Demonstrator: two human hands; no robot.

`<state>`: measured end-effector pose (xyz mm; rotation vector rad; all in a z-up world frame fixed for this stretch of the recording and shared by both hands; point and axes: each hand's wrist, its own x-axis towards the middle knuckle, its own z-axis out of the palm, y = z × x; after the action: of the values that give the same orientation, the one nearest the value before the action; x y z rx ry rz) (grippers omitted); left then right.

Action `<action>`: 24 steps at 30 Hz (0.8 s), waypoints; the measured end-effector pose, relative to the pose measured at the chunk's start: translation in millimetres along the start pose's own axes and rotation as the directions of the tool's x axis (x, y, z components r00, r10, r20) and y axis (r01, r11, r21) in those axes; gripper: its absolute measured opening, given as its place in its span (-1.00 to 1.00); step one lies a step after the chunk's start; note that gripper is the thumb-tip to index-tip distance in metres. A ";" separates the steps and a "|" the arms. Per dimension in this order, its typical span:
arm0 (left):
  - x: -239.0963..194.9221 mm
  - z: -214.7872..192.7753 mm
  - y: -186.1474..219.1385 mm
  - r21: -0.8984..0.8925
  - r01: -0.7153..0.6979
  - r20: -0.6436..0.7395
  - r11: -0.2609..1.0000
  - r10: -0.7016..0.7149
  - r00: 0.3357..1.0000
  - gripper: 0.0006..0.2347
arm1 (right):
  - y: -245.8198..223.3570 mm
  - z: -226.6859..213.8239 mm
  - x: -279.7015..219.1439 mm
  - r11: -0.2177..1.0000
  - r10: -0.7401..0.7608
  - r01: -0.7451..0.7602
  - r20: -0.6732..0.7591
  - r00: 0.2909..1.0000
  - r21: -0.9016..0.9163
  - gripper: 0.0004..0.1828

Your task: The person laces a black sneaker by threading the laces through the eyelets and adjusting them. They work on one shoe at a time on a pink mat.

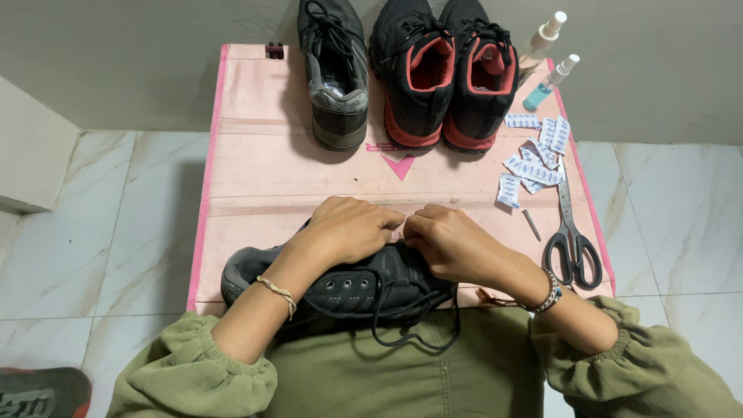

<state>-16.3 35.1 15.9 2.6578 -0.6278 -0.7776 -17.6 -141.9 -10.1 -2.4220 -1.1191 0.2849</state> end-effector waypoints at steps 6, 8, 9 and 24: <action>-3.2 -4.4 3.9 -0.014 0.008 0.034 1.000 -0.007 0.999 -0.74 | -2.6 -5.0 1.5 0.997 0.019 -0.021 0.030 0.999 0.074 -0.99; -3.3 -7.1 2.9 -0.017 0.017 0.047 1.000 -0.017 0.999 -0.75 | -1.3 -8.6 5.5 0.990 0.035 -0.043 0.063 0.997 0.131 -0.99; -3.7 -9.6 2.0 -0.019 0.030 0.055 0.999 -0.028 0.998 -0.75 | -0.6 -11.1 8.8 0.981 0.045 -0.062 0.096 0.994 0.185 -0.97; -1.7 -6.6 0.1 -0.018 0.015 0.060 1.000 -0.014 0.998 -0.79 | -21.0 -9.6 -1.3 0.985 -0.017 0.022 0.032 0.999 -0.172 -0.95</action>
<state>-13.9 37.0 22.1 2.6339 -0.6144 -0.8655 -28.9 -133.9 8.5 -2.5631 -1.2258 0.2278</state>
